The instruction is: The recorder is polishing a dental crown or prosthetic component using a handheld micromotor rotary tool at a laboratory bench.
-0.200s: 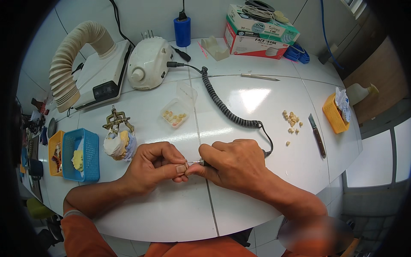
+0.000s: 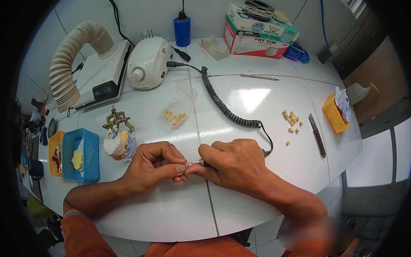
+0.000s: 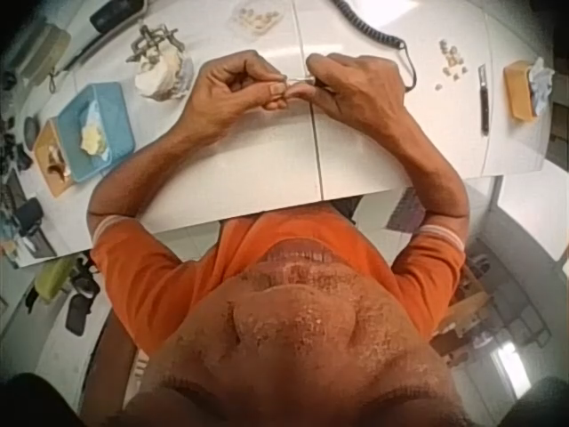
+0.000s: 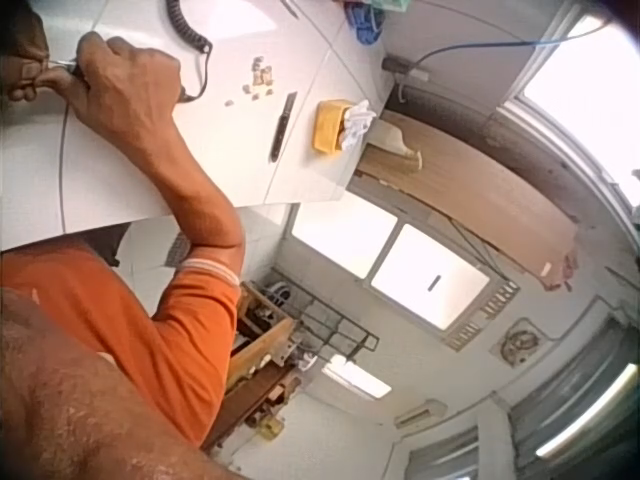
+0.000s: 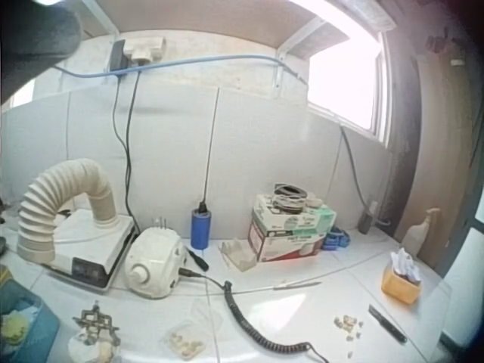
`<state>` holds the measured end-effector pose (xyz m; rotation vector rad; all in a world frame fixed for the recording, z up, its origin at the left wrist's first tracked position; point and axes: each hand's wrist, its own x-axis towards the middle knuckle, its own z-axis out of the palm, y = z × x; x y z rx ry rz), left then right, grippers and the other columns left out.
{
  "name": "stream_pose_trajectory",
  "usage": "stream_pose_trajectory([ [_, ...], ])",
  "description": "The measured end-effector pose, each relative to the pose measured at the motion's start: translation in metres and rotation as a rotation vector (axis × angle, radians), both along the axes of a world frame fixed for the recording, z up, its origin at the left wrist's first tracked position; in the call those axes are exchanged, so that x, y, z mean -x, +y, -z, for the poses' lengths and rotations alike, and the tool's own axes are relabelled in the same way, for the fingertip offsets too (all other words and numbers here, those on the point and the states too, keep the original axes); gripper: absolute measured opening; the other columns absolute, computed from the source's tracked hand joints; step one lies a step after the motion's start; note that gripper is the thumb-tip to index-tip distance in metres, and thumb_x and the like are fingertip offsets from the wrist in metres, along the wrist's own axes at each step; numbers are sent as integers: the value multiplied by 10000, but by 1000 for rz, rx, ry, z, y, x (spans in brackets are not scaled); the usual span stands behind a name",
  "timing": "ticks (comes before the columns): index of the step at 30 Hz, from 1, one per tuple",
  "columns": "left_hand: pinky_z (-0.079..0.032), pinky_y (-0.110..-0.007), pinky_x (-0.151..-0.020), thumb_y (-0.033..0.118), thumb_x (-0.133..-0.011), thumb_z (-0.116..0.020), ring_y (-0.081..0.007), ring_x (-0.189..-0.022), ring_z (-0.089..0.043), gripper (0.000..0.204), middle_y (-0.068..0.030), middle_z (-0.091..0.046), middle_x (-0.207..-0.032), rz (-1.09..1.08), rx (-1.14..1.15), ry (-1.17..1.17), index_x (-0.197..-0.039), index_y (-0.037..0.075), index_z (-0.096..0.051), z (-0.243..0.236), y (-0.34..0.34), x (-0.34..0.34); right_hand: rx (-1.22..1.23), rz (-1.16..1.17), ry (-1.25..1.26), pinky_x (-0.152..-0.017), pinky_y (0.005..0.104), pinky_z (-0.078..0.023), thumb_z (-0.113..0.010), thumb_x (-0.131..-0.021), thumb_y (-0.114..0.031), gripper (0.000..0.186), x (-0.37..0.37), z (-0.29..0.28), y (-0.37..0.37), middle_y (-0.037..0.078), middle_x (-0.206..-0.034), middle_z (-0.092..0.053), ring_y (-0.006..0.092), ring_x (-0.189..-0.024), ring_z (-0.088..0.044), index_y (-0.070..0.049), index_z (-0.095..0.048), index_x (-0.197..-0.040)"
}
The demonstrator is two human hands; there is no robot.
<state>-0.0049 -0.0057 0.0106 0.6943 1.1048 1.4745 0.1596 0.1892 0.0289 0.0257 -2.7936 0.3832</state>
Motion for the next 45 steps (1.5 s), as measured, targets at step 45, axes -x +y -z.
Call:
stream_pose_trajectory([
  [45,-651,-270,-858,-24,-1017,-709,-174,-972,-777,69,-162,-759,-1080,5,-1,-30,-1068,-56,-675,1,-1,0,9,-9,38,-438,363,-383,-814,-911,-521,532,1,0,-1,22,-553,-520,215,-417,-512,-113,-547,-697],
])
